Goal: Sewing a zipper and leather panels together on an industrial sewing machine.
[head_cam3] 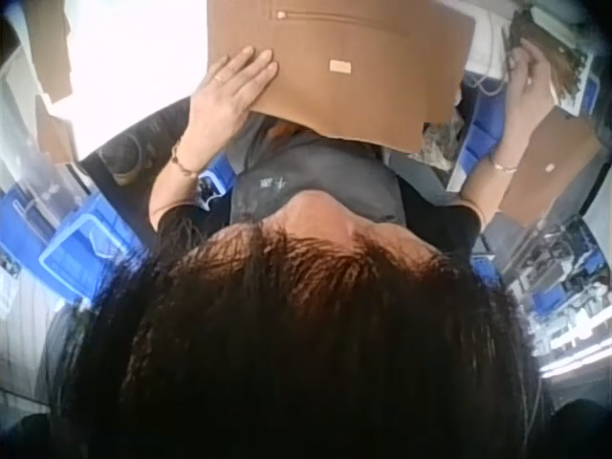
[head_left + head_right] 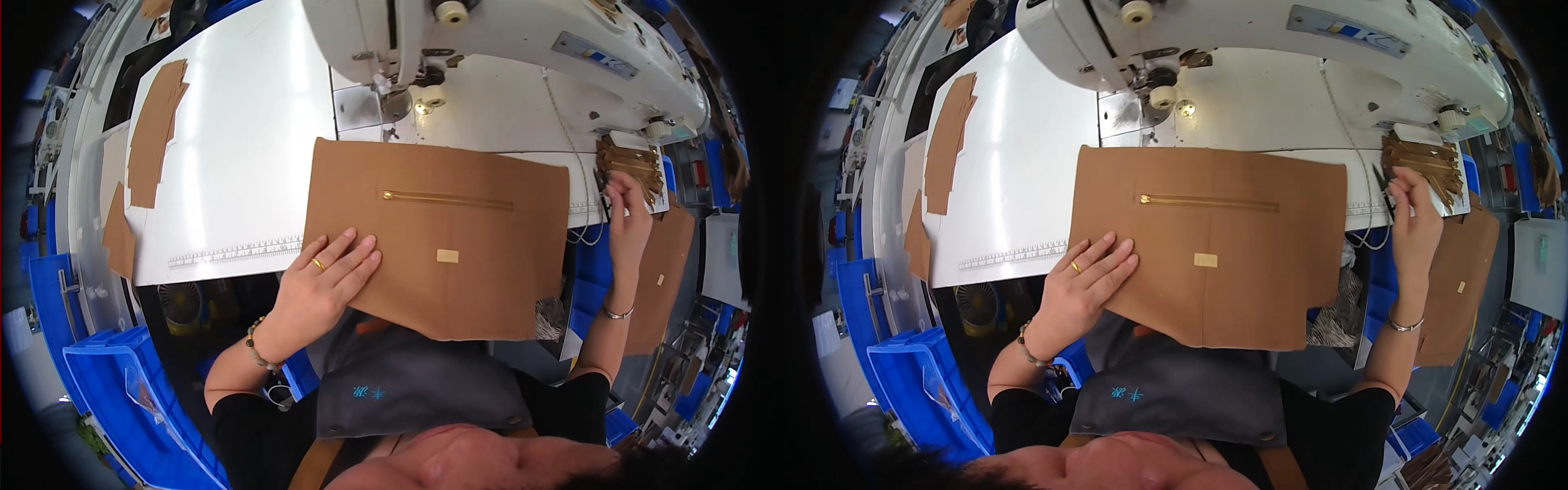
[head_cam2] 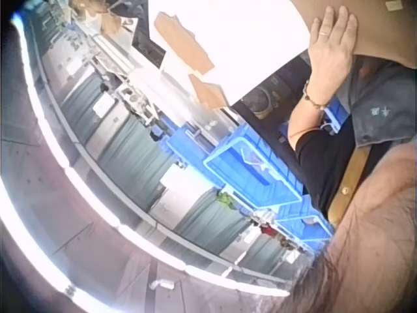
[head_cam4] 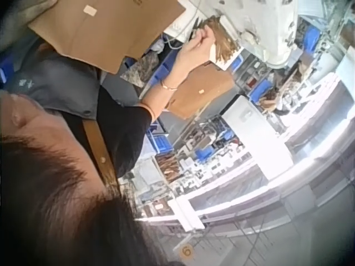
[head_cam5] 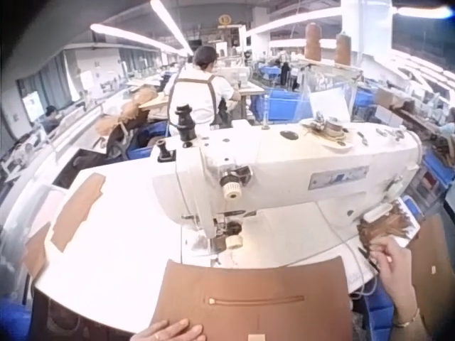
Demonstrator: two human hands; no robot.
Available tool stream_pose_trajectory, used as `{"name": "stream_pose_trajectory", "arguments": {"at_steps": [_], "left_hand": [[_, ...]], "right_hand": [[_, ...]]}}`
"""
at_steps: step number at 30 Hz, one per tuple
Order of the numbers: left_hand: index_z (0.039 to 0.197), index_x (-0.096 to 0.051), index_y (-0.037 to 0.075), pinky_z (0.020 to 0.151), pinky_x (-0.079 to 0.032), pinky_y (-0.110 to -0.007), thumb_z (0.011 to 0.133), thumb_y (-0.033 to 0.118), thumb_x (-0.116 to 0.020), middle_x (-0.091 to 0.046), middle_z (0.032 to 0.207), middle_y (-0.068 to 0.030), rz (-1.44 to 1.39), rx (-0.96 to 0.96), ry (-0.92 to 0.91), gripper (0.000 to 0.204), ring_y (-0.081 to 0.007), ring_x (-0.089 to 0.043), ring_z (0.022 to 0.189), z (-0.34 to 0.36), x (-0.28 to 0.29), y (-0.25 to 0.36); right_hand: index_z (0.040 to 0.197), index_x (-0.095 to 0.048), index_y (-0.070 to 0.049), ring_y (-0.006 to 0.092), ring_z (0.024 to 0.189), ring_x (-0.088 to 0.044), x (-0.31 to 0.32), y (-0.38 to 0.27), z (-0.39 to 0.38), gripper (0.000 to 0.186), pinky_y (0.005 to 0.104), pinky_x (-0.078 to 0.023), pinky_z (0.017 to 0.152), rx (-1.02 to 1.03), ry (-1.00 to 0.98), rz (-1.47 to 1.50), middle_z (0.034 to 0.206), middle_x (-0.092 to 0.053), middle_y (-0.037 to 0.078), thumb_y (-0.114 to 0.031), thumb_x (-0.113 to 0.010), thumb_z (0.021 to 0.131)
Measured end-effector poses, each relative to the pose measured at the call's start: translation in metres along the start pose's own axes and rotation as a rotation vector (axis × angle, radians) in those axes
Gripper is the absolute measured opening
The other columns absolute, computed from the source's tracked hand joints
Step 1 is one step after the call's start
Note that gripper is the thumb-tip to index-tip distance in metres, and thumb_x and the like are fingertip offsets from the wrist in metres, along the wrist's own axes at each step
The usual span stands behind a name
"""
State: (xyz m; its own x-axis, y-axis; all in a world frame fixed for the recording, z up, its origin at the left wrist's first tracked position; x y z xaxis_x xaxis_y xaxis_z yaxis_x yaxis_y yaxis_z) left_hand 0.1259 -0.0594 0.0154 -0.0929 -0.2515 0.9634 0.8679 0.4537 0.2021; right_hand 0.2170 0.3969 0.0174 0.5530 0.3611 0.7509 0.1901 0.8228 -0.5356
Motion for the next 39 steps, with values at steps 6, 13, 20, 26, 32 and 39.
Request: {"name": "stream_pose_trajectory", "arguments": {"at_steps": [6, 13, 20, 26, 32, 39], "left_hand": [[0.131, -0.071, 0.012, 0.113, -0.044, -0.046, 0.087, 0.012, -0.065, -0.066, 0.143, -0.0044, -0.004, 0.037, 0.125, 0.044, -0.0251, -0.059, 0.135, -0.017, -0.023, 0.002], [0.128, -0.073, 0.02, 0.115, -0.039, -0.04, 0.09, 0.015, -0.065, -0.068, 0.14, 0.0011, 0.076, 0.02, 0.322, 0.04, -0.0198, -0.06, 0.133, -0.024, -0.048, -0.002], [0.124, -0.075, 0.022, 0.109, -0.042, -0.035, 0.096, 0.018, -0.062, -0.07, 0.136, 0.0035, 0.121, 0.015, 0.378, 0.032, -0.0159, -0.061, 0.131, -0.025, -0.056, -0.005], [0.119, -0.078, 0.024, 0.115, -0.038, -0.036, 0.092, 0.016, -0.069, -0.074, 0.128, 0.0031, 0.139, -0.009, 0.424, 0.029, -0.0169, -0.066, 0.124, -0.025, -0.063, -0.008], [0.115, -0.078, 0.025, 0.115, -0.038, -0.034, 0.094, 0.02, -0.069, -0.077, 0.122, 0.0048, 0.231, -0.058, 0.508, 0.024, -0.0152, -0.067, 0.121, -0.021, -0.068, -0.011], [0.112, -0.078, 0.026, 0.114, -0.038, -0.032, 0.096, 0.02, -0.068, -0.077, 0.12, 0.0054, 0.242, -0.061, 0.513, 0.02, -0.0153, -0.069, 0.119, -0.021, -0.068, -0.01]], "right_hand": [[0.118, -0.069, -0.002, 0.0172, 0.087, -0.068, -0.019, -0.073, 0.016, 0.02, 0.03, -0.055, 0.075, -0.128, -0.407, 0.205, 0.101, -0.07, 0.011, -0.011, -0.059, 0.104], [0.116, -0.063, -0.007, 0.0273, 0.095, -0.066, -0.112, -0.173, 0.018, 0.019, 0.04, -0.054, 0.076, 0.549, -0.601, 0.086, 0.107, -0.066, 0.01, -0.013, -0.061, 0.098], [0.111, -0.065, -0.012, 0.0211, 0.092, -0.065, -0.167, -0.187, 0.02, 0.023, 0.0386, -0.055, 0.071, 0.981, -0.399, 0.016, 0.1, -0.063, 0.003, -0.013, -0.064, 0.088], [0.112, -0.071, -0.011, 0.0222, 0.088, -0.068, -0.163, -0.177, 0.036, 0.024, 0.0382, -0.056, 0.068, 0.908, -0.363, 0.064, 0.099, -0.069, 0.001, -0.012, -0.066, 0.088], [0.112, -0.07, -0.01, 0.0259, 0.085, -0.068, -0.177, -0.18, 0.058, 0.026, 0.0377, -0.054, 0.068, 0.878, -0.357, 0.002, 0.105, -0.068, 0.003, -0.01, -0.072, 0.087], [0.111, -0.071, -0.011, 0.028, 0.088, -0.067, -0.162, -0.153, 0.054, 0.021, 0.0374, -0.056, 0.07, 0.746, -0.325, -0.055, 0.097, -0.066, 0.003, -0.009, -0.067, 0.091]]}}
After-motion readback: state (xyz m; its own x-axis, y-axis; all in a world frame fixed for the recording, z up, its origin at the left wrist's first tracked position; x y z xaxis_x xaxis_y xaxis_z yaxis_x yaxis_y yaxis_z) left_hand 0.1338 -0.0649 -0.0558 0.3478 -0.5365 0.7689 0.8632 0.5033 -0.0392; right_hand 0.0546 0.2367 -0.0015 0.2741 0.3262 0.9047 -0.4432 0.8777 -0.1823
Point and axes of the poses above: each hand's wrist, its own z-axis towards the middle knuckle, its own x-axis out of the back of the hand, y = z × x, the point moved 2 cm from there along z, towards the middle knuckle
